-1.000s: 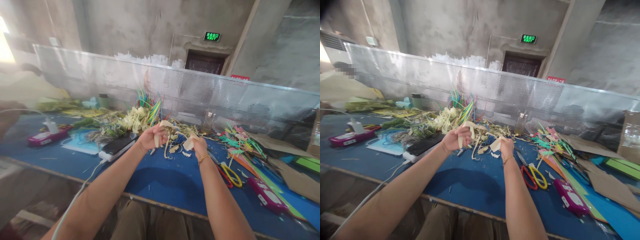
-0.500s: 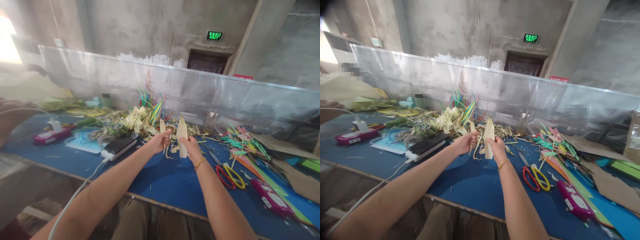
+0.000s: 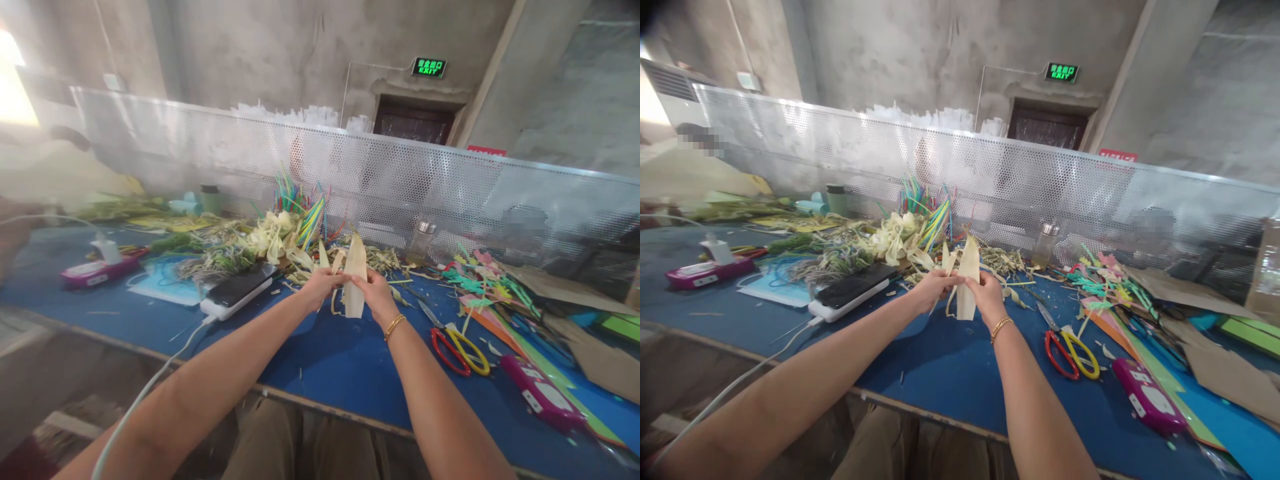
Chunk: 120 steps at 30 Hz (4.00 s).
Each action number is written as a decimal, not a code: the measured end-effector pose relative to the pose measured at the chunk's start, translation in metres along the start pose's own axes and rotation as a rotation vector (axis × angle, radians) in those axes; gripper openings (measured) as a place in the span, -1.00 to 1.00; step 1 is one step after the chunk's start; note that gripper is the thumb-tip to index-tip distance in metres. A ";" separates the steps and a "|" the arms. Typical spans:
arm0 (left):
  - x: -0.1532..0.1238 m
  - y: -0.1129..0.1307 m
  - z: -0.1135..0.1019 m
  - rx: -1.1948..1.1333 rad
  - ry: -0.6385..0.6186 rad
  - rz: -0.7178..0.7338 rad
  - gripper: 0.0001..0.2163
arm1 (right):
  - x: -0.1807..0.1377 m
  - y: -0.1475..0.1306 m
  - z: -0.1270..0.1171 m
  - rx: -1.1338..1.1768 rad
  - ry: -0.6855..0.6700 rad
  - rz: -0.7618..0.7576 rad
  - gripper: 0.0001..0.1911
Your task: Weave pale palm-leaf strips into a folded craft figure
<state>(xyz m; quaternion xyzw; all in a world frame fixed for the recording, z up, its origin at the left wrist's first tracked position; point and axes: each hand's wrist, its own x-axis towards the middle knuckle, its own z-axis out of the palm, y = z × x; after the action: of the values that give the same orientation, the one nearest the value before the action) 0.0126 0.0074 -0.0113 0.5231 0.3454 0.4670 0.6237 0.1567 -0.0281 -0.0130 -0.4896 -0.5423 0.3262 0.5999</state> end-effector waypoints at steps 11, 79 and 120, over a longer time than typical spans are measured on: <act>0.000 0.000 -0.002 0.012 -0.038 0.007 -0.69 | -0.002 -0.006 0.000 0.011 -0.060 0.047 -0.62; -0.005 0.001 0.005 -0.043 0.009 0.006 -0.74 | -0.001 -0.003 -0.003 0.031 -0.064 0.095 -0.71; -0.003 0.049 -0.026 -0.580 -0.052 -0.040 -0.80 | 0.017 0.003 -0.040 0.222 0.181 0.169 -0.74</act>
<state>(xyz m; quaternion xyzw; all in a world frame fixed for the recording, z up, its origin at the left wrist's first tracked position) -0.0229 0.0136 0.0304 0.3276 0.1917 0.5204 0.7649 0.1988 -0.0209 -0.0081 -0.4916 -0.4037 0.3877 0.6671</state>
